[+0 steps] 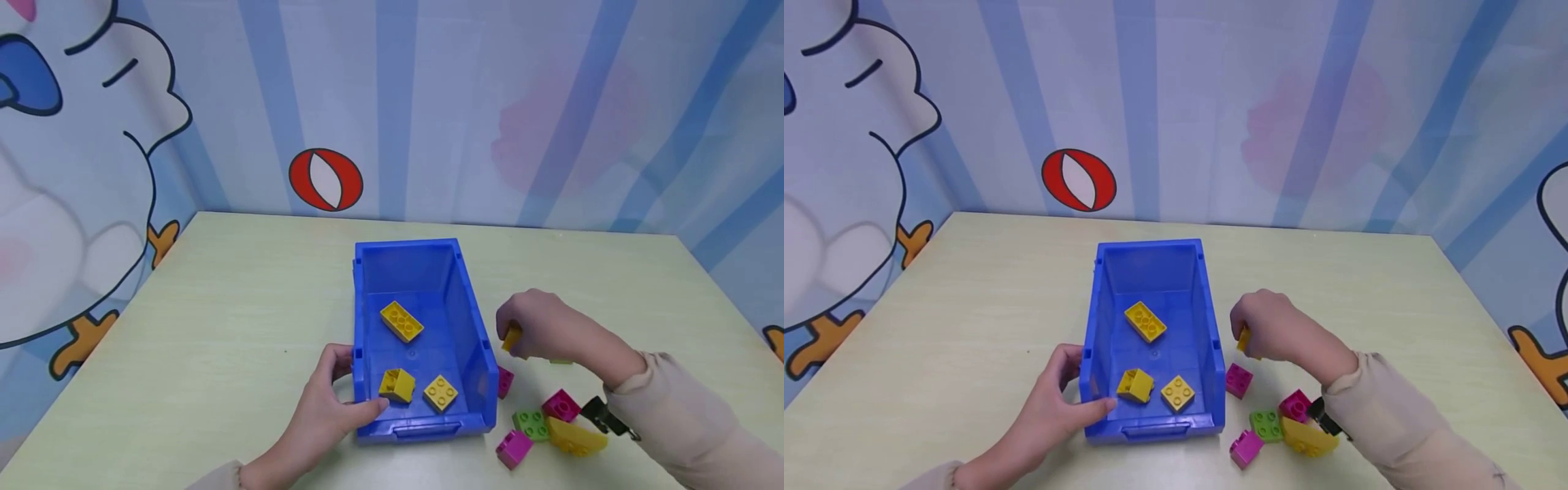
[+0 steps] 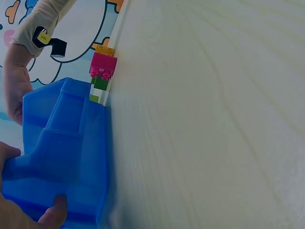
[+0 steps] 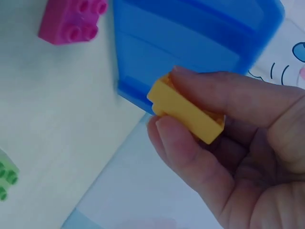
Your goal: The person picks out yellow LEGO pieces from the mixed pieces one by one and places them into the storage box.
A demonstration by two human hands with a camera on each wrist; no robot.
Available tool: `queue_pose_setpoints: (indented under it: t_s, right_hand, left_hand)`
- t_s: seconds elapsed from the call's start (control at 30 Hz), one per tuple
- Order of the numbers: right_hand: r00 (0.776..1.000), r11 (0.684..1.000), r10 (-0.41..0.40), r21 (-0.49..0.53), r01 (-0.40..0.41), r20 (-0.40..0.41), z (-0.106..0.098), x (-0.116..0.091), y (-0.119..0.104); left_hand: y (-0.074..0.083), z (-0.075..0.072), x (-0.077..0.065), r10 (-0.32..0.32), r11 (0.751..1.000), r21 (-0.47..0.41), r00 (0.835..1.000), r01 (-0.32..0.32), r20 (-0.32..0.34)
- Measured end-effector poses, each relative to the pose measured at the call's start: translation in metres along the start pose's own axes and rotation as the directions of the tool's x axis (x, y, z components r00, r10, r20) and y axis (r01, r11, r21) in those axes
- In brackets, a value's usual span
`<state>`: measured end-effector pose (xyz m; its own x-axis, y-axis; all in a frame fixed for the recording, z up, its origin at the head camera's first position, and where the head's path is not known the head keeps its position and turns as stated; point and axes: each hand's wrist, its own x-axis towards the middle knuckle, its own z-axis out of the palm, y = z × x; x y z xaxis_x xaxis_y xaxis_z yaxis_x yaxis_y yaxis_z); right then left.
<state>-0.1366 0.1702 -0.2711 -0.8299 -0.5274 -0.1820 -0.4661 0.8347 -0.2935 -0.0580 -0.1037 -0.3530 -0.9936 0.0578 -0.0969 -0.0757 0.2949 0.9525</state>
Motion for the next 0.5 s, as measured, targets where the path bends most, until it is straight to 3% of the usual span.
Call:
queue_pose_setpoints:
  t_s: [0.27,0.5]
  right_hand:
    - [0.998,0.997,-0.053,-0.059,0.05,-0.044,-0.027,0.008,-0.008]
    - [0.994,0.992,-0.082,-0.098,0.075,-0.072,-0.037,0.018,-0.021]
  left_hand:
    - [0.0,0.0,-0.001,0.006,1.0,-0.017,1.0,-0.006,0.001]
    - [0.0,0.0,-0.001,-0.003,1.0,-0.009,1.0,0.003,0.003]
